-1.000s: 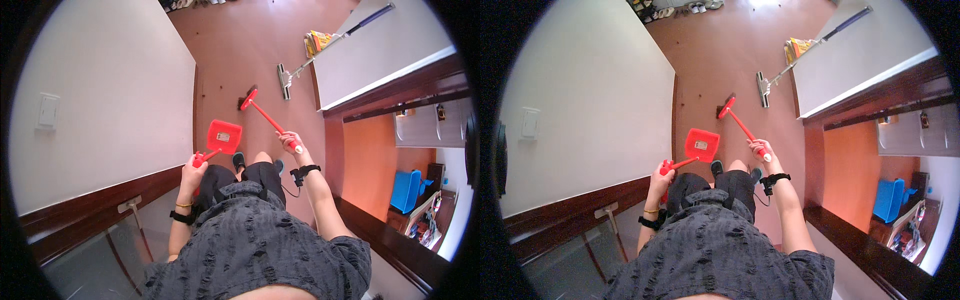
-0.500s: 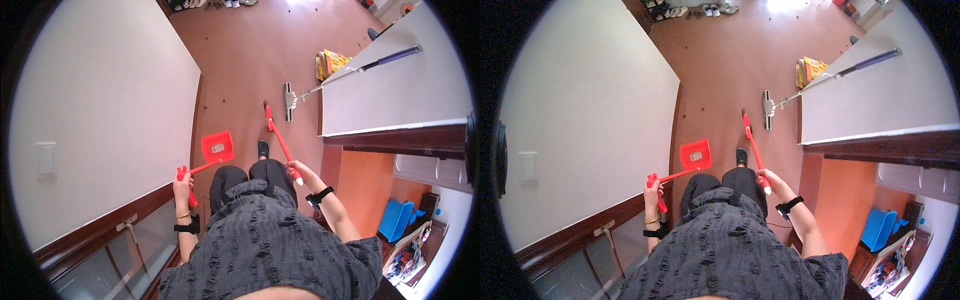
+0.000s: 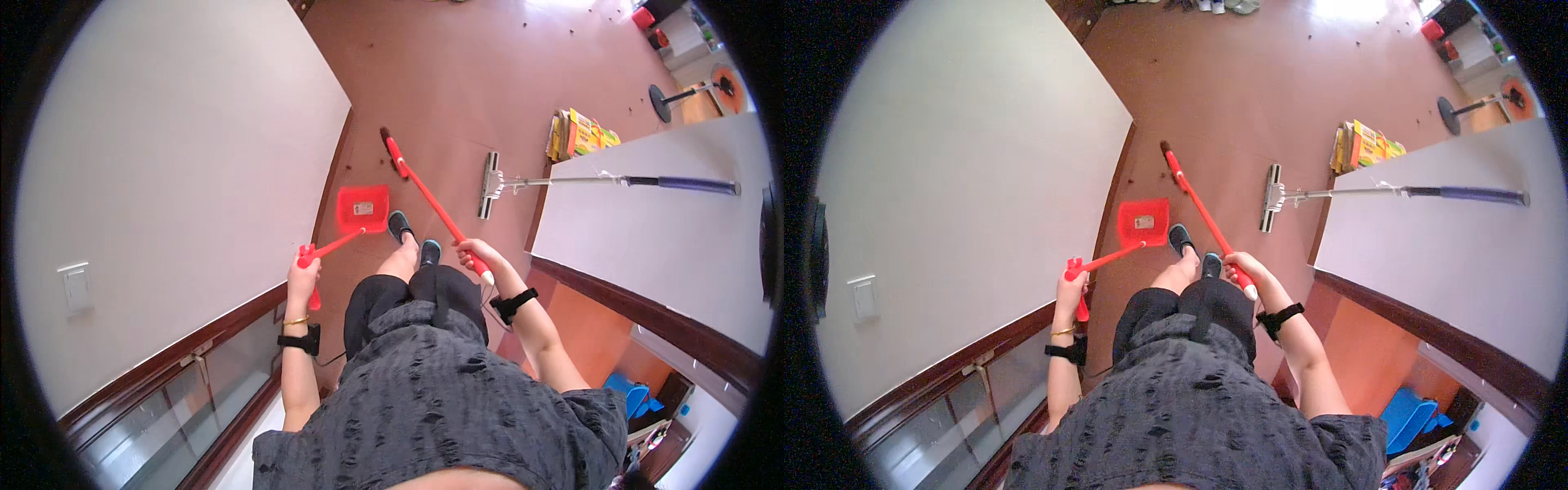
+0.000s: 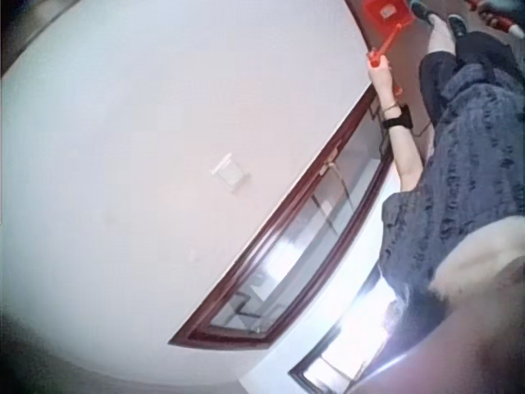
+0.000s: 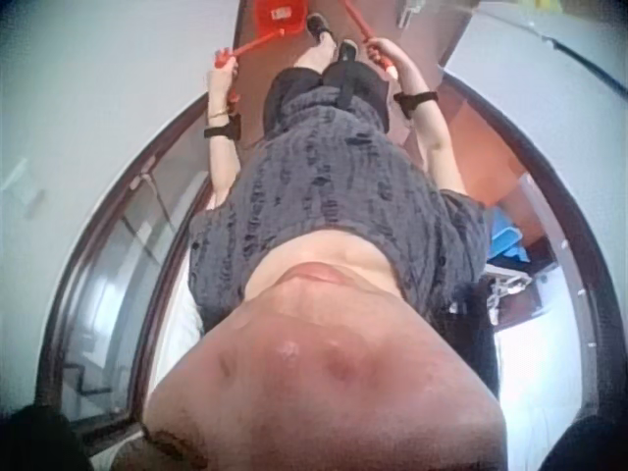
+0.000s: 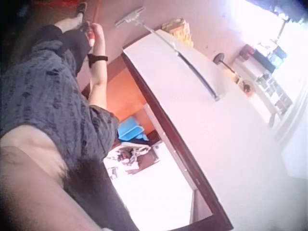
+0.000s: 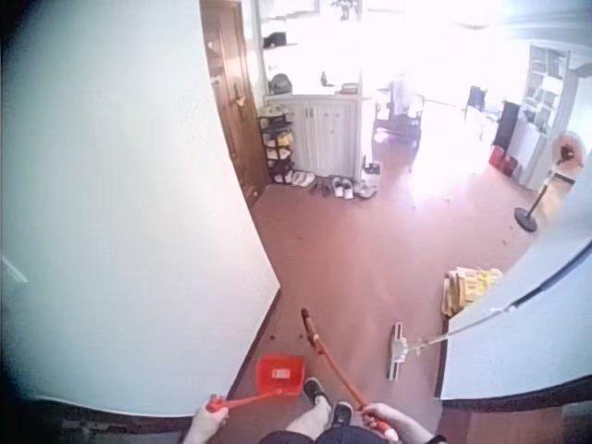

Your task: Sweeping the floor using a broom and a dustpan.

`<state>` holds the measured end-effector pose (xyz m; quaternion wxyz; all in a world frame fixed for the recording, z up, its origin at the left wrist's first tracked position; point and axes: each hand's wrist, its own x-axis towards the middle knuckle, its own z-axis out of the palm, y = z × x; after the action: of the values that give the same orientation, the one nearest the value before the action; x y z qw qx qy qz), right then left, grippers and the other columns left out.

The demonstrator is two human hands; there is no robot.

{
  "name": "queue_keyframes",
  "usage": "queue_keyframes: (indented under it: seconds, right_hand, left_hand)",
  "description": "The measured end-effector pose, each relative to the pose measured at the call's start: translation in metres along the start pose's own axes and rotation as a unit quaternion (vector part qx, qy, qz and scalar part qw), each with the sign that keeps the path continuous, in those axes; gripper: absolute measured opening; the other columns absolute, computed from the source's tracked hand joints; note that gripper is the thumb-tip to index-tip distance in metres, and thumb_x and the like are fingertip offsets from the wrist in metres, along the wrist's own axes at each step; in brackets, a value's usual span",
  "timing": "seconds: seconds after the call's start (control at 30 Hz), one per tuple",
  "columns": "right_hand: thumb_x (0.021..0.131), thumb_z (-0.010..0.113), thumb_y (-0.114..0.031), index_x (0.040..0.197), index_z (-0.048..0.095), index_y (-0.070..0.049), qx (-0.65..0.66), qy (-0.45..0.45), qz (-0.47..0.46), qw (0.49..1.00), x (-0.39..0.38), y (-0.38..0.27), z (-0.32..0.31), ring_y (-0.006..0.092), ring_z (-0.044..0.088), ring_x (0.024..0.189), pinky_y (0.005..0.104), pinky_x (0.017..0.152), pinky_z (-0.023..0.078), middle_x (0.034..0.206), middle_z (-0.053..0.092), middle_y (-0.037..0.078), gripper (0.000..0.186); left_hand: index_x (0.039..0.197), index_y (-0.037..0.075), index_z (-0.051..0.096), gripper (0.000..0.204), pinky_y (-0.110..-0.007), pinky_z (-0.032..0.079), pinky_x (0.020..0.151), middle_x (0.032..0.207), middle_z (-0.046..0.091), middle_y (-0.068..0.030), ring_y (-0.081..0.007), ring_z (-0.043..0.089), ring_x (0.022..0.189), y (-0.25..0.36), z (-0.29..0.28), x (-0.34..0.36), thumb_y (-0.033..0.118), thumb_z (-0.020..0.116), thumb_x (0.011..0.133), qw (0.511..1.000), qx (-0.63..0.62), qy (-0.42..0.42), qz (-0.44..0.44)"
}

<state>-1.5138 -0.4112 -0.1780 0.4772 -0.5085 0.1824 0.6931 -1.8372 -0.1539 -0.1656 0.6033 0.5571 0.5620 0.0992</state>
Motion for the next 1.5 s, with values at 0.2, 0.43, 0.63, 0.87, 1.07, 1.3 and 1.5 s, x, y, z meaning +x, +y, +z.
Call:
queue_keyframes:
  seconds: [0.2,0.43,0.63,0.87,1.07,1.3,1.5]
  right_hand:
    - [0.071,0.054,-0.006,0.087,0.051,-0.001,-0.407,0.178,-0.121,0.888,0.015,-0.064,0.016,0.0122,0.049,0.043,0.0275,0.036,0.042,0.057,0.048,0.003,0.017]
    - [0.069,0.054,-0.005,0.084,0.053,0.004,-0.535,0.224,-0.162,0.799,0.048,-0.147,0.028,0.0216,0.061,0.05,0.0329,0.045,0.05,0.062,0.059,0.014,0.018]
    - [0.07,0.052,-0.005,0.116,0.042,0.0,-0.573,0.221,-0.197,0.764,0.081,-0.2,0.062,0.0255,0.061,0.054,0.0355,0.048,0.051,0.073,0.06,0.018,0.048]
    - [0.069,0.052,-0.005,0.112,0.046,-0.002,-0.7,0.198,-0.162,0.667,0.129,-0.205,0.027,0.0311,0.063,0.058,0.0376,0.051,0.053,0.076,0.062,0.022,0.043]
    - [0.068,0.055,-0.01,0.111,0.048,-0.003,-0.764,0.108,-0.088,0.629,0.068,-0.166,0.016,0.0384,0.06,0.082,0.0452,0.073,0.048,0.088,0.061,0.025,0.044]
    - [0.067,0.055,-0.009,0.136,0.03,-0.015,-0.7,0.046,0.028,0.712,-0.015,-0.166,0.021,0.0258,0.062,0.061,0.0371,0.058,0.051,0.076,0.062,0.018,0.073]
    - [0.072,0.052,-0.004,0.139,0.025,-0.015,-0.532,0.023,0.042,0.845,-0.074,-0.139,0.014,0.0147,0.052,0.046,0.0287,0.042,0.045,0.062,0.053,0.007,0.073]
  left_hand:
    - [0.106,0.004,0.052,0.033,-0.027,0.043,0.051,0.067,0.056,-0.0042,-0.0107,0.053,0.055,0.032,0.04,0.06,0.017,0.058,0.076,0.996,0.076,-0.028,0.035]
    - [0.098,0.004,0.054,0.032,-0.04,0.046,0.067,0.081,0.061,-0.0174,-0.0337,0.059,0.078,0.069,0.059,0.129,0.024,0.057,0.073,0.981,0.182,-0.026,0.065]
    - [0.094,0.003,0.055,0.03,-0.041,0.047,0.067,0.081,0.061,-0.0196,-0.0361,0.059,0.08,0.081,0.072,0.165,0.023,0.058,0.072,0.987,0.149,-0.048,0.04]
    - [0.099,0.003,0.055,0.033,-0.04,0.047,0.073,0.09,0.061,-0.0205,-0.0359,0.058,0.087,0.09,0.081,0.174,0.019,0.059,0.07,0.987,0.156,-0.014,0.032]
    - [0.099,0.004,0.055,0.033,-0.04,0.046,0.072,0.09,0.062,-0.0192,-0.0359,0.059,0.088,0.058,0.077,0.158,0.019,0.061,0.071,0.991,0.126,-0.013,0.04]
    - [0.107,0.004,0.055,0.034,-0.023,0.041,0.047,0.064,0.054,-0.001,-0.0091,0.05,0.05,0.062,0.07,0.151,0.012,0.06,0.074,0.995,0.08,-0.022,0.057]
    - [0.111,0.006,0.052,0.037,-0.025,0.038,0.041,0.059,0.051,-0.0014,-0.0103,0.047,0.044,0.063,0.064,0.137,0.015,0.06,0.076,0.999,0.029,-0.035,-0.018]
